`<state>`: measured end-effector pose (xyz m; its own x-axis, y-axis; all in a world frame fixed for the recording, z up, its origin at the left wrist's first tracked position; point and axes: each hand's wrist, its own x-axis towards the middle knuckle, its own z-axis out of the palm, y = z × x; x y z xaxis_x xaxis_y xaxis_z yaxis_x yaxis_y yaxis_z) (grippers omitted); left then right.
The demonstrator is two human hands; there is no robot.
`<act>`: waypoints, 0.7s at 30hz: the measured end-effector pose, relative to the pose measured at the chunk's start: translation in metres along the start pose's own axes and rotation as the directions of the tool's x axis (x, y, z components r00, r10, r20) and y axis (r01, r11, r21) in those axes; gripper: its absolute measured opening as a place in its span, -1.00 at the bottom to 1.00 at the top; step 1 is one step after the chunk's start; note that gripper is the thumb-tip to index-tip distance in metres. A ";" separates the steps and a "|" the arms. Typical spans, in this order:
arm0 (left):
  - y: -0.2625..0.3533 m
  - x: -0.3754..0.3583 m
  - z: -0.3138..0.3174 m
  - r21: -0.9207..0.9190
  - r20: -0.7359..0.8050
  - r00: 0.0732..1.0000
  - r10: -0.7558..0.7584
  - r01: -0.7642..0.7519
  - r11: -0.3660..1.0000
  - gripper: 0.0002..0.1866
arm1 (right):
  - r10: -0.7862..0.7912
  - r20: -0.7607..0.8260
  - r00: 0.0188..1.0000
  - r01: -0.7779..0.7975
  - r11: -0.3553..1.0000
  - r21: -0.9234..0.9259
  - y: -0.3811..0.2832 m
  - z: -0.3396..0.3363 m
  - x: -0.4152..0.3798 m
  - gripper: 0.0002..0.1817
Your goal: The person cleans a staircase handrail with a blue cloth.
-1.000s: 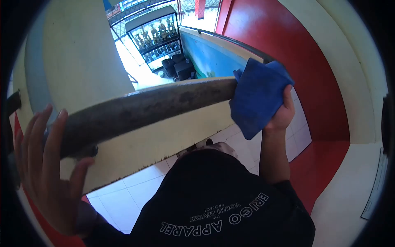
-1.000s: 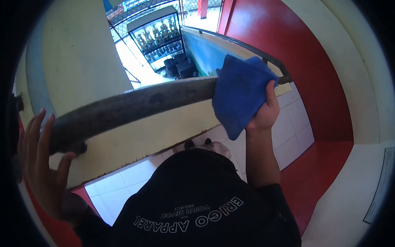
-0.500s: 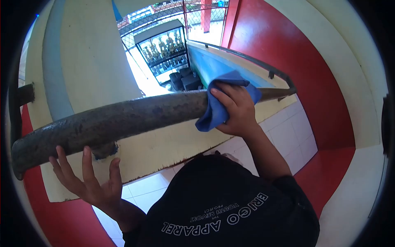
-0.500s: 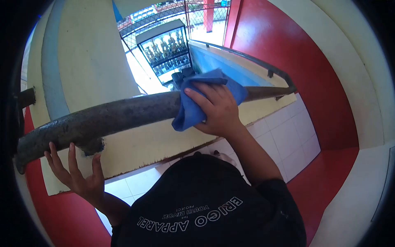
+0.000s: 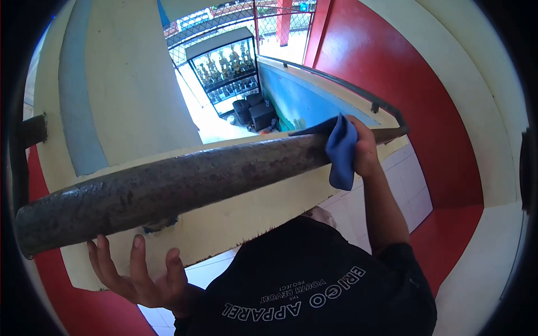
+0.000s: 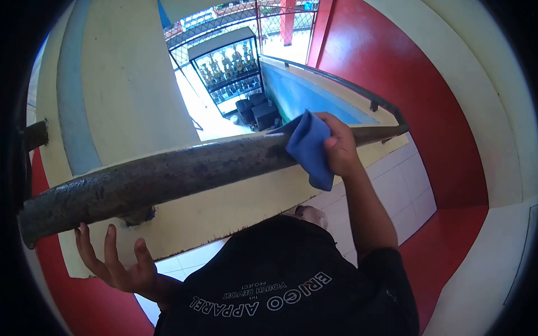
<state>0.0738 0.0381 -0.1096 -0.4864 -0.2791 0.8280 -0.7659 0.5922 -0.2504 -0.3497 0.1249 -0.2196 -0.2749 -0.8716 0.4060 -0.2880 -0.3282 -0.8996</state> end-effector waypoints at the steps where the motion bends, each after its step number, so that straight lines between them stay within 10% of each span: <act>1: 0.001 -0.001 0.000 -0.013 -0.003 1.000 -0.003 0.003 1.000 -0.58 | 0.023 -0.100 0.995 -0.010 0.991 0.135 0.004 0.005 -0.006 -0.33; 4: -0.004 -0.004 -0.003 -0.093 0.002 1.000 -0.022 0.022 0.995 -0.54 | -0.039 -0.296 0.954 0.007 0.994 -0.111 0.006 0.015 -0.008 -0.50; 8: -0.012 -0.012 -0.001 -0.129 0.007 1.000 -0.030 0.030 0.991 -0.52 | 0.234 -0.350 0.907 -0.058 0.893 0.446 -0.004 0.004 -0.020 -0.38; 11: -0.004 -0.012 -0.003 -0.102 0.057 0.994 -0.090 0.096 0.990 -0.53 | 0.032 -0.198 0.980 0.125 0.672 0.730 -0.037 -0.020 -0.013 -0.35; 16: -0.003 -0.011 0.001 -0.101 0.059 0.995 -0.083 0.088 0.991 -0.53 | -0.442 -0.336 0.831 0.539 0.788 0.296 -0.103 -0.035 0.005 -0.47; 19: -0.008 -0.011 -0.001 -0.103 0.049 0.998 -0.026 0.031 0.994 -0.53 | -0.394 -0.339 0.854 0.376 0.919 -0.121 -0.140 -0.019 0.006 -0.47; 21: -0.008 -0.013 0.000 -0.117 0.036 0.999 -0.020 0.024 0.993 -0.52 | -0.551 -0.063 0.832 0.478 0.769 -0.424 -0.135 -0.012 0.020 -0.44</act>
<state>0.0863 0.0364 -0.1184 -0.4853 -0.3178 0.8145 -0.7233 0.6694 -0.1698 -0.3268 0.1564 -0.0879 -0.1280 -0.5210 0.8439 -0.7418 -0.5145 -0.4301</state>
